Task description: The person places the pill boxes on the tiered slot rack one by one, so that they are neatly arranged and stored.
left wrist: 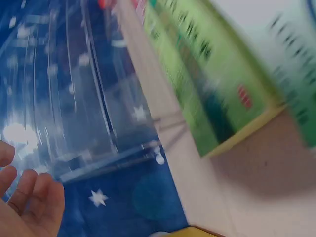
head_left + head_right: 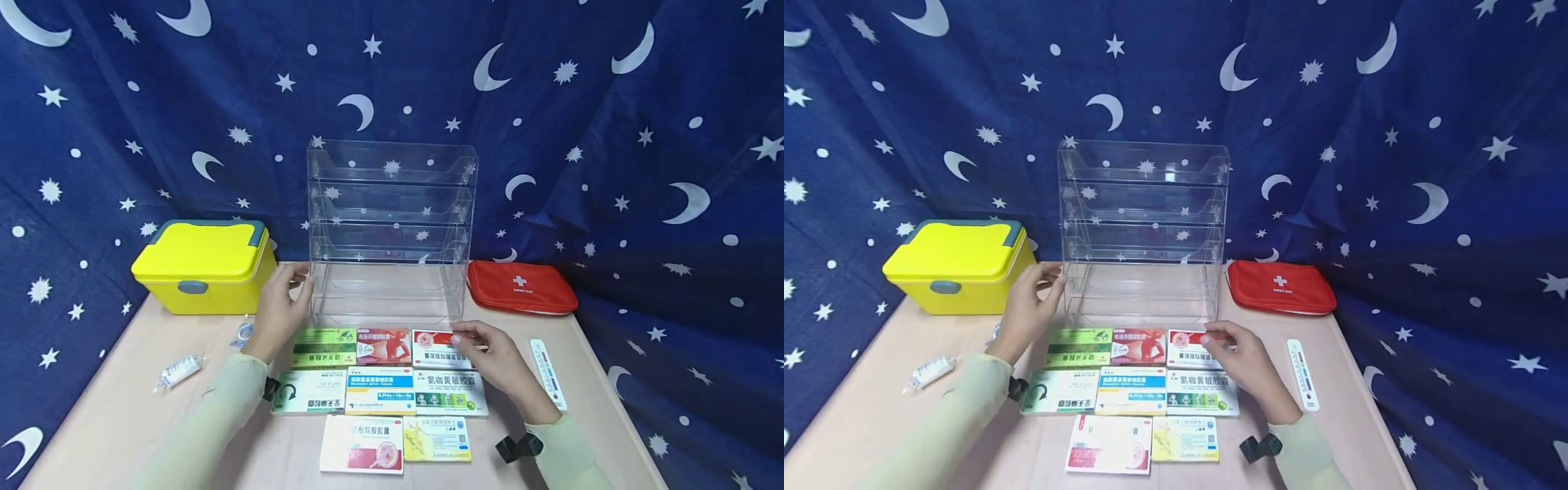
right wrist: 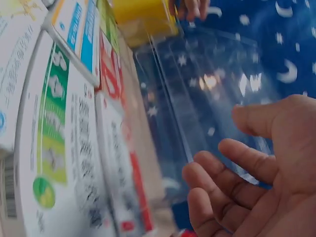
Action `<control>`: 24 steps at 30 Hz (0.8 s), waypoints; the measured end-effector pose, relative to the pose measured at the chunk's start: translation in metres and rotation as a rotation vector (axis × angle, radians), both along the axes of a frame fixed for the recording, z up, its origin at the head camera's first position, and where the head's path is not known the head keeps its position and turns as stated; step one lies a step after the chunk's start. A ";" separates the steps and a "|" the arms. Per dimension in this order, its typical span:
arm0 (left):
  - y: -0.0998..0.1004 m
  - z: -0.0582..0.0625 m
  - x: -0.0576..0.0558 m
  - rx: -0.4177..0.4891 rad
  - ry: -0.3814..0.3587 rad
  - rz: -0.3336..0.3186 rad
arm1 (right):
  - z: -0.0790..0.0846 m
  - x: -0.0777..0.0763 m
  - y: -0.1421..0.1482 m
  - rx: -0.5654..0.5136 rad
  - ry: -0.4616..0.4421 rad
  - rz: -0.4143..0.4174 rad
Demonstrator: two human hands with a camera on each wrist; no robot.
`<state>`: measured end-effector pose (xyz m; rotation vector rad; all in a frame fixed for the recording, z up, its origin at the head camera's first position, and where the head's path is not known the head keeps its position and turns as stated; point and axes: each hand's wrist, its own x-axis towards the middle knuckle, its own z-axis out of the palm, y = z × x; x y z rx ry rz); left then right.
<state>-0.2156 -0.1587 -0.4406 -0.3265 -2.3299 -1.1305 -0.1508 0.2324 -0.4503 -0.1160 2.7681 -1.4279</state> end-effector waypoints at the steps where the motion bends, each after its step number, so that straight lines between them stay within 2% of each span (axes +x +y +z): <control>1: -0.004 0.001 -0.005 0.052 -0.019 0.001 | -0.003 -0.004 0.004 -0.024 -0.025 -0.031; 3: -0.009 0.003 -0.013 0.133 -0.071 0.002 | -0.012 -0.011 0.012 -0.063 -0.062 -0.088; 5: -0.012 0.005 -0.019 0.174 -0.132 0.012 | -0.021 -0.015 0.019 -0.087 -0.099 -0.142; 10: -0.013 0.010 -0.032 0.172 -0.210 0.008 | -0.046 -0.022 0.033 -0.093 -0.155 -0.195; 15: -0.013 0.012 -0.038 0.155 -0.202 0.002 | -0.062 -0.026 0.036 -0.044 -0.172 -0.169; 21: -0.013 0.015 -0.040 0.155 -0.209 0.008 | -0.063 -0.031 0.033 0.066 -0.179 -0.113; 24: -0.013 0.015 -0.040 0.158 -0.221 0.001 | -0.060 -0.031 0.032 0.083 -0.178 -0.080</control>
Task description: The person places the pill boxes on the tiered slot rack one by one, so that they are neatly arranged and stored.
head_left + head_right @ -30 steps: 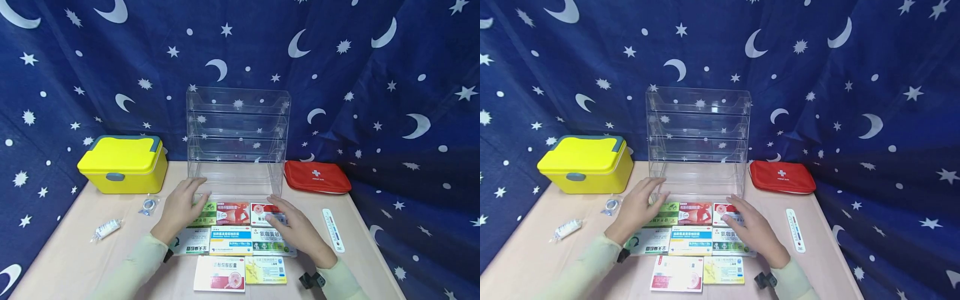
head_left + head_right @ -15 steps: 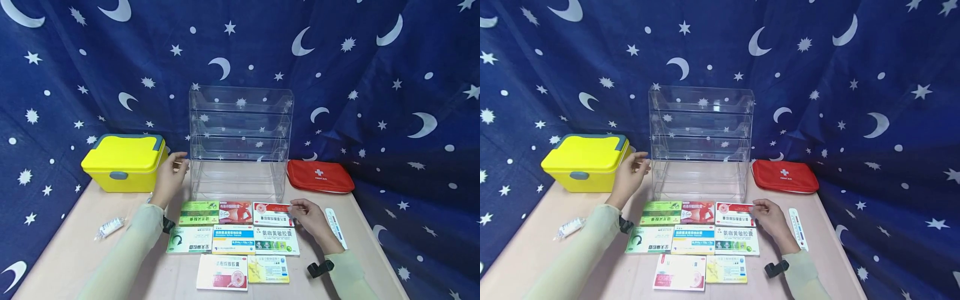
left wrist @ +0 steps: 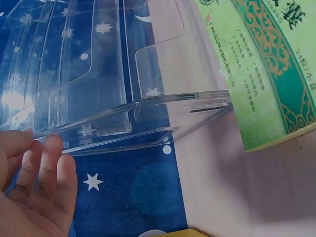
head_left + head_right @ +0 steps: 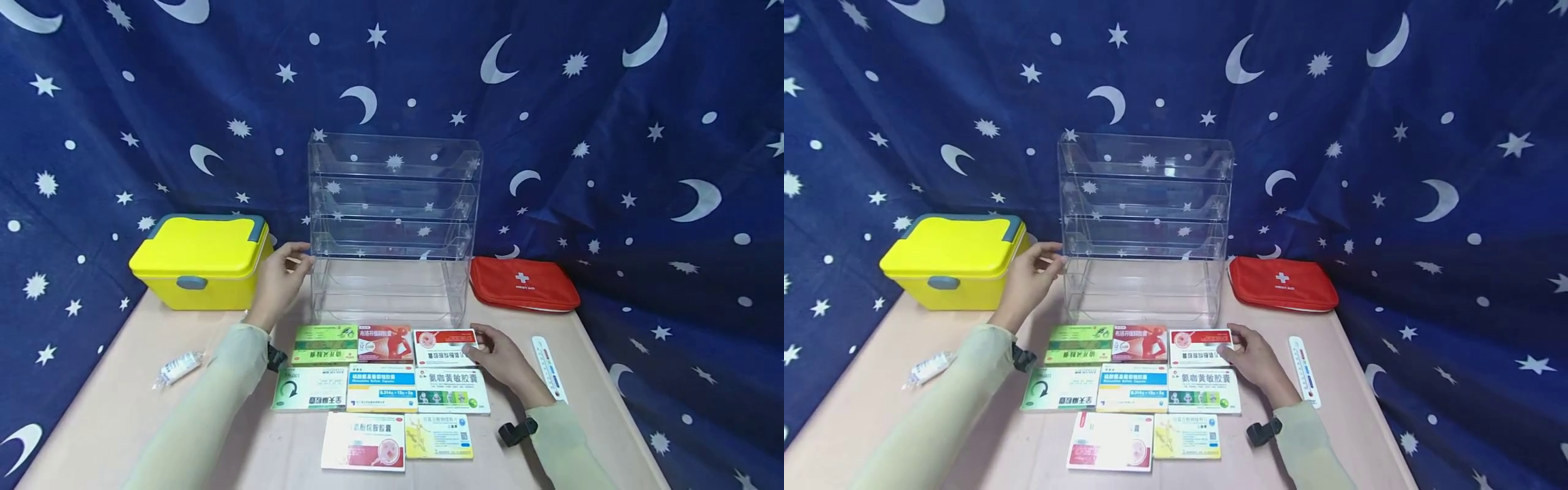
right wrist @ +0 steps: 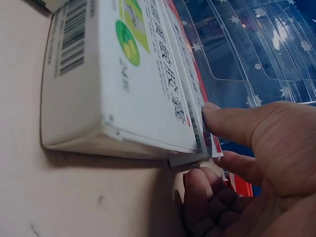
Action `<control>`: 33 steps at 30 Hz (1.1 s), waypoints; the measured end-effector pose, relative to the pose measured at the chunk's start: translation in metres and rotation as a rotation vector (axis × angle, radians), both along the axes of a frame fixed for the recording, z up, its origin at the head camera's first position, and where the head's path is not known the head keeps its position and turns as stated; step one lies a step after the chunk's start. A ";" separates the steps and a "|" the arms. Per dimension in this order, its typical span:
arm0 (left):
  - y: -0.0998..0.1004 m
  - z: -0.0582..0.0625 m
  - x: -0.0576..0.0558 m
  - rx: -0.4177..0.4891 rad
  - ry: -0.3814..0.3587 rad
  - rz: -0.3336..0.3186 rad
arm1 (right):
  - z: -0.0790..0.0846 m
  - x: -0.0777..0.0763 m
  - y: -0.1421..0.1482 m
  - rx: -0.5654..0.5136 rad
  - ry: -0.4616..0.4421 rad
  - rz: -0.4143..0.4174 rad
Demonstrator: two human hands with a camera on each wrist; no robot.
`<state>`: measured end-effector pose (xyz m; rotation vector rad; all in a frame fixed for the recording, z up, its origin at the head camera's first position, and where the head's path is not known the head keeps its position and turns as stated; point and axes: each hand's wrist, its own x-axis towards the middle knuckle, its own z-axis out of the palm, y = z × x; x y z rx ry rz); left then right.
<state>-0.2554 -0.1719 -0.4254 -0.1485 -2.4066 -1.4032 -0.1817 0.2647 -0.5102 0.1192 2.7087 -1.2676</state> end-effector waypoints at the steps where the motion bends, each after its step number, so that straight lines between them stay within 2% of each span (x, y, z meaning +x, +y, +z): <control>1: 0.000 0.000 0.000 0.000 0.000 -0.001 | 0.001 0.000 0.000 0.001 0.002 0.000; 4: 0.000 -0.001 -0.001 -0.001 0.003 -0.001 | 0.002 0.002 -0.001 -0.013 0.025 -0.014; 13: -0.001 0.000 -0.001 0.000 -0.014 0.011 | 0.005 0.009 -0.002 0.005 0.210 -0.026; 20: 0.000 -0.002 -0.001 -0.001 -0.021 0.009 | 0.008 0.016 -0.002 0.065 0.244 -0.045; 26: 0.000 -0.001 0.000 0.006 -0.014 0.000 | 0.007 0.016 0.003 0.082 0.304 -0.089; 33: 0.000 0.000 -0.001 0.009 -0.023 -0.006 | 0.005 0.015 0.004 0.073 0.333 -0.060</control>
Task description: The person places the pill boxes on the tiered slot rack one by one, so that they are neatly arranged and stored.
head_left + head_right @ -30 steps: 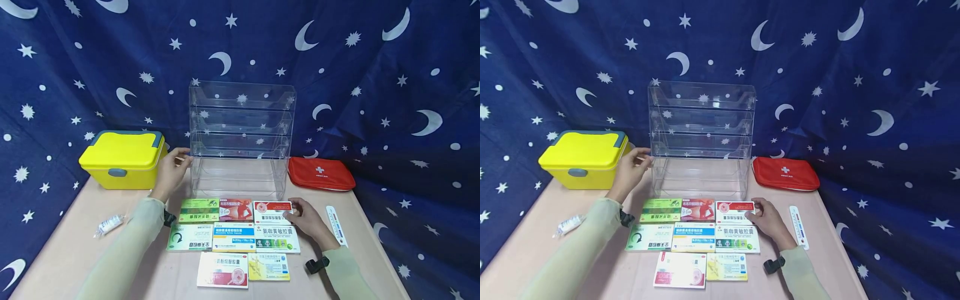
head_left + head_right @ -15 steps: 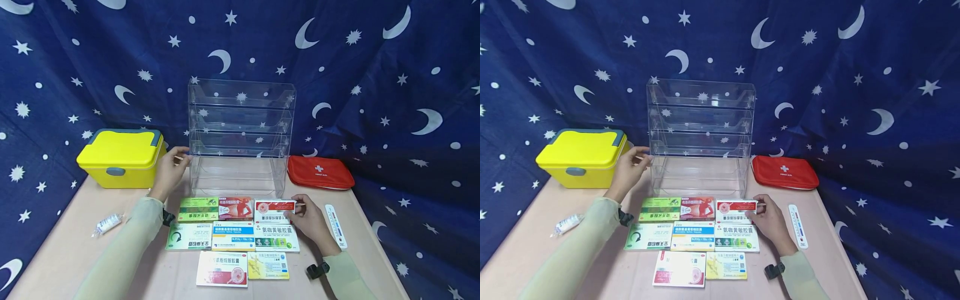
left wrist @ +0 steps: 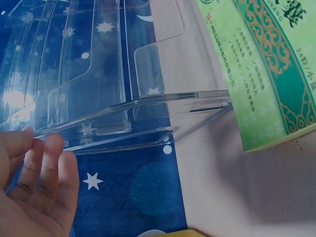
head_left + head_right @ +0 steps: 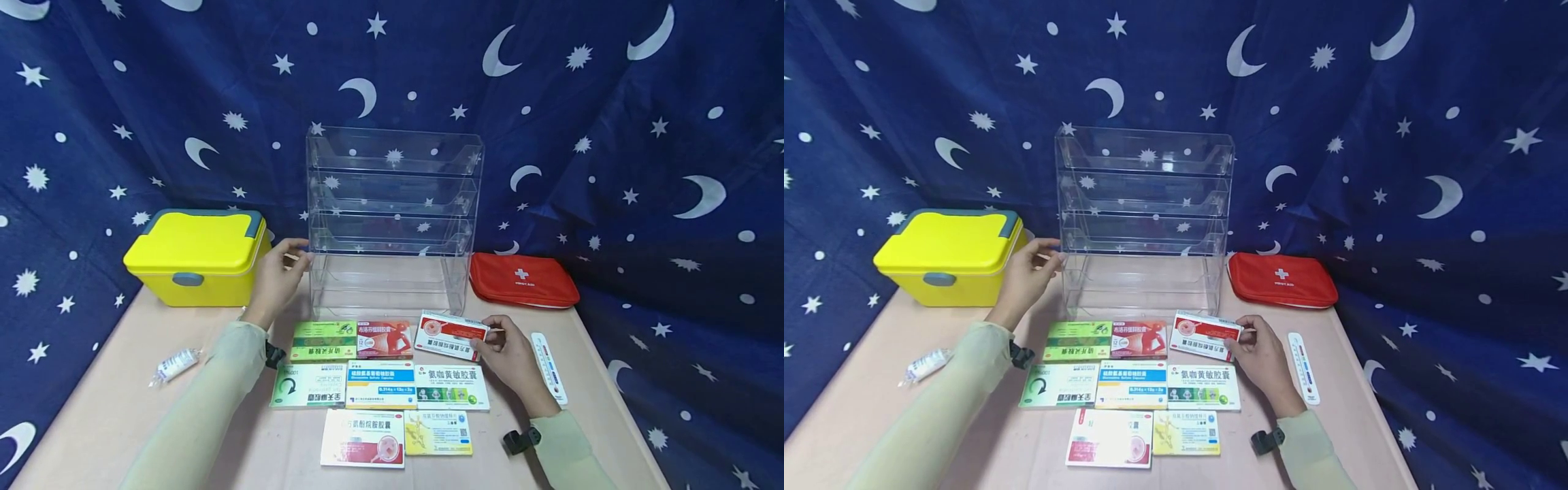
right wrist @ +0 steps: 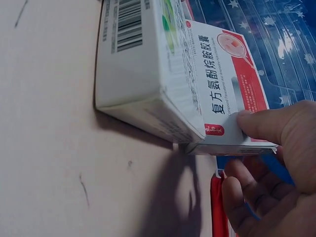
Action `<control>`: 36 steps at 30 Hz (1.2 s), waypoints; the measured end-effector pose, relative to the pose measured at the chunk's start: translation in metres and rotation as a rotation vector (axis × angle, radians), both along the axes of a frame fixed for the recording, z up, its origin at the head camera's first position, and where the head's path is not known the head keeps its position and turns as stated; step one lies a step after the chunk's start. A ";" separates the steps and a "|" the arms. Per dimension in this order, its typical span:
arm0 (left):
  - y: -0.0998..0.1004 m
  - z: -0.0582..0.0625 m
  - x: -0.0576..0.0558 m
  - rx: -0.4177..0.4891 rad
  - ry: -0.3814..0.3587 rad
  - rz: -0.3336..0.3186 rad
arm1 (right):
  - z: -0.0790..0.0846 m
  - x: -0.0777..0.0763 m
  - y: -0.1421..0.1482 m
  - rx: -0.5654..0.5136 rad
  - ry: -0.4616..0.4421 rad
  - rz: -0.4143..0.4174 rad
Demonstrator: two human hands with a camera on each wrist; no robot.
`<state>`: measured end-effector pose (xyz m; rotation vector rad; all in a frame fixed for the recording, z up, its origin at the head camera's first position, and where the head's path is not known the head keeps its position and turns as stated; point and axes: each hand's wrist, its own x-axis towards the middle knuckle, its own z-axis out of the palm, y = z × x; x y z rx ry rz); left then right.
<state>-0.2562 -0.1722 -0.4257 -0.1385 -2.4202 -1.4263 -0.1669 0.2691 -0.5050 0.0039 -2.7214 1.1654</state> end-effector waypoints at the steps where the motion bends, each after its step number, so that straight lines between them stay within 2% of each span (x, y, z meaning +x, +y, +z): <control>1: 0.000 0.000 0.000 0.000 0.000 -0.002 | 0.000 0.001 0.000 -0.012 0.002 0.011; 8: -0.001 0.000 0.000 -0.004 0.015 -0.011 | -0.007 0.010 0.003 -0.027 0.128 0.143; 11: -0.002 -0.001 0.000 -0.005 0.016 -0.006 | -0.008 0.014 0.005 -0.028 0.180 0.165; 13: -0.003 -0.001 0.000 -0.005 0.018 -0.003 | -0.005 0.015 0.007 -0.054 0.211 0.173; 16: -0.004 -0.001 0.000 -0.001 0.013 0.003 | 0.010 0.009 0.007 -0.111 0.262 0.173; 18: -0.003 -0.001 -0.001 0.003 0.009 0.000 | 0.027 0.000 0.005 -0.163 0.311 0.185; 21: -0.002 -0.001 -0.003 0.011 0.002 -0.007 | 0.070 -0.016 -0.011 -0.217 0.392 0.200; 25: -0.006 -0.002 -0.005 0.008 -0.015 0.000 | 0.135 -0.051 -0.049 -0.270 0.507 0.273; 28: -0.007 -0.002 -0.005 0.003 -0.033 0.009 | 0.173 -0.079 -0.076 -0.297 0.563 0.332; 32: -0.007 -0.002 -0.006 0.007 -0.048 0.005 | 0.211 -0.115 -0.109 -0.275 0.587 0.344; 36: -0.007 -0.002 -0.007 0.011 -0.054 0.001 | 0.233 -0.155 -0.135 -0.261 0.598 0.326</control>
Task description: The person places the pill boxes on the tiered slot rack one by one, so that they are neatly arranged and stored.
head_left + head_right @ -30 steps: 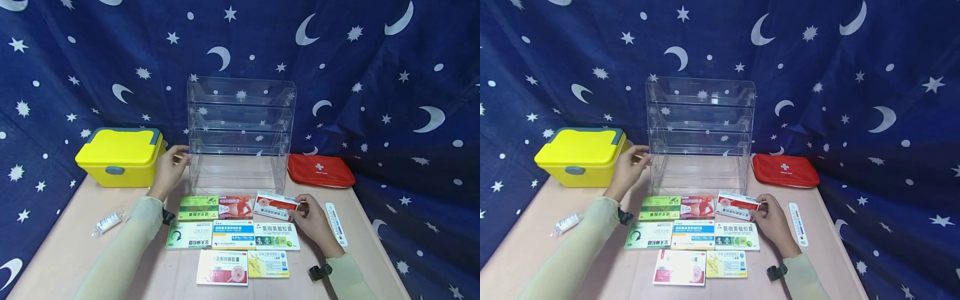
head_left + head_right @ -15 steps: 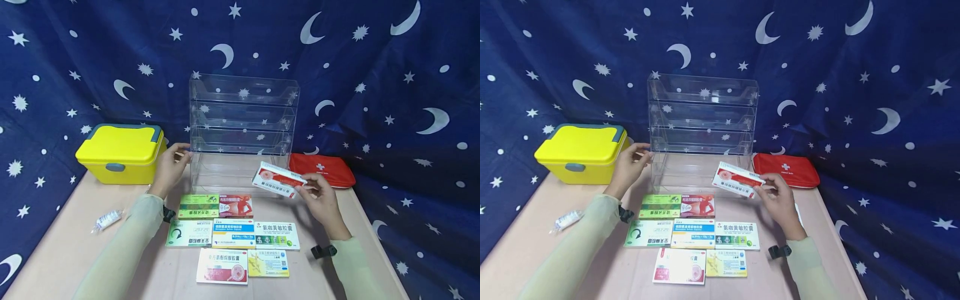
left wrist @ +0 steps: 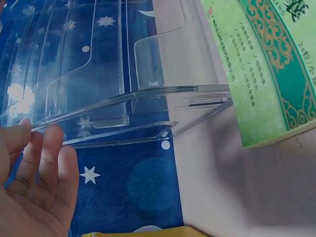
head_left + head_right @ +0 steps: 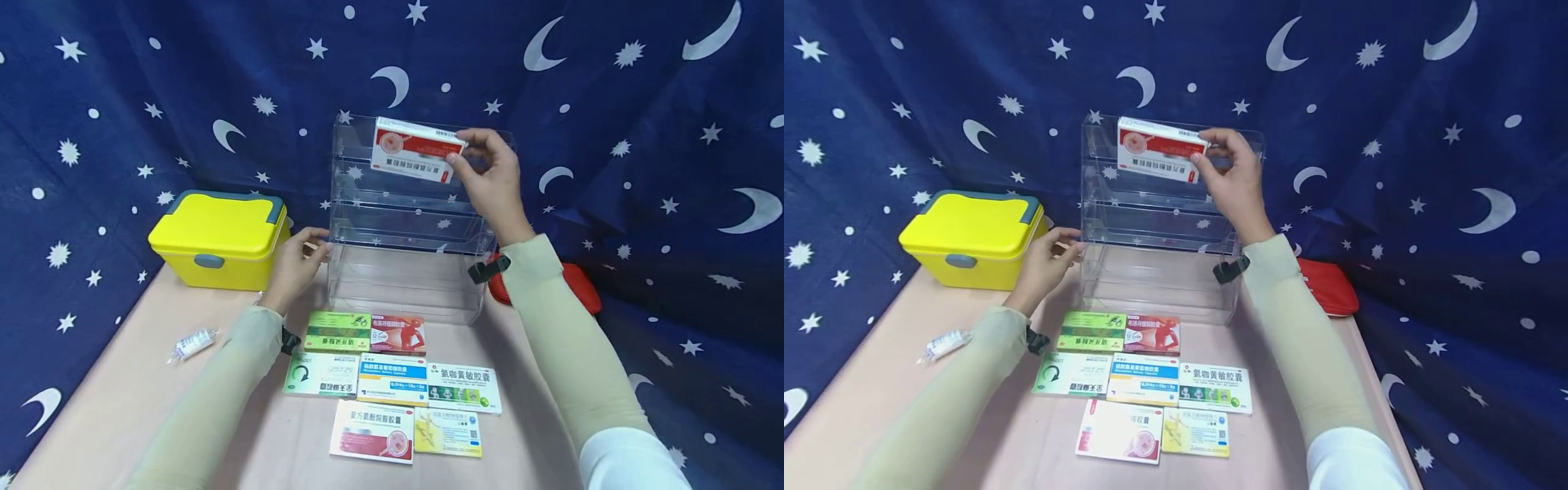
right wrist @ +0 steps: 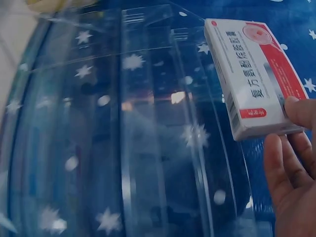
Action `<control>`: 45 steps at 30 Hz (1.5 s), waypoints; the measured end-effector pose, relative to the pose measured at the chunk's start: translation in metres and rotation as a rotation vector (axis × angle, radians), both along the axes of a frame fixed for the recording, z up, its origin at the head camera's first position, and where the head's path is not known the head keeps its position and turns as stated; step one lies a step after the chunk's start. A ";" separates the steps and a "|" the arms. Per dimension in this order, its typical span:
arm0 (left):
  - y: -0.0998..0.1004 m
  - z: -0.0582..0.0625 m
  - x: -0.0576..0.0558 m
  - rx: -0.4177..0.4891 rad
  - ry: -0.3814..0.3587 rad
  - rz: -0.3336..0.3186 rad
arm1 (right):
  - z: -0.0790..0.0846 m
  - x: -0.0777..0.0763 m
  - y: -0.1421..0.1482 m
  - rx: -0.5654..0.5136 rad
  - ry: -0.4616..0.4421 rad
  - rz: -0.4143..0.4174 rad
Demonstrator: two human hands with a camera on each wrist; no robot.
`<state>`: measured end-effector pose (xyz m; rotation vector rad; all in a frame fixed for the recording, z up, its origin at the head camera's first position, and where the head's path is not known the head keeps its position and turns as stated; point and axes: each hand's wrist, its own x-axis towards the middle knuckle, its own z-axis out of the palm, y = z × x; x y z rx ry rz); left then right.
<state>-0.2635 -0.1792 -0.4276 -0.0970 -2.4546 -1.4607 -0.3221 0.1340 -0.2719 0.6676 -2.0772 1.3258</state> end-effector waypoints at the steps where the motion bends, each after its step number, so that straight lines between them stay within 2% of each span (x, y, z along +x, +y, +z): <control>1: 0.001 0.000 -0.001 0.003 -0.001 -0.002 | 0.004 -0.010 -0.004 -0.002 0.000 -0.009; 5: 0.003 0.000 -0.002 0.000 -0.004 -0.001 | 0.014 -0.041 -0.020 -0.032 -0.044 -0.062; 8: 0.003 0.000 -0.003 -0.006 -0.008 0.002 | 0.018 -0.053 -0.029 -0.053 -0.082 -0.091; 15: -0.001 -0.003 -0.003 0.001 -0.011 0.009 | 0.017 -0.063 -0.048 -0.006 -0.131 -0.073; 20: -0.001 -0.004 -0.004 0.004 -0.015 0.003 | 0.018 -0.065 -0.054 0.055 -0.175 -0.064; 25: -0.001 -0.004 -0.004 0.005 -0.019 0.001 | 0.017 -0.068 -0.057 0.068 -0.208 -0.059; 37: -0.001 -0.005 -0.004 0.015 -0.020 -0.004 | 0.011 -0.066 -0.051 0.089 -0.254 -0.059; 42: 0.000 -0.006 -0.003 0.022 -0.001 -0.021 | 0.004 -0.051 -0.034 0.096 -0.198 -0.103; 45: -0.001 -0.005 -0.003 0.028 0.002 -0.022 | -0.011 -0.032 -0.015 0.066 -0.151 -0.075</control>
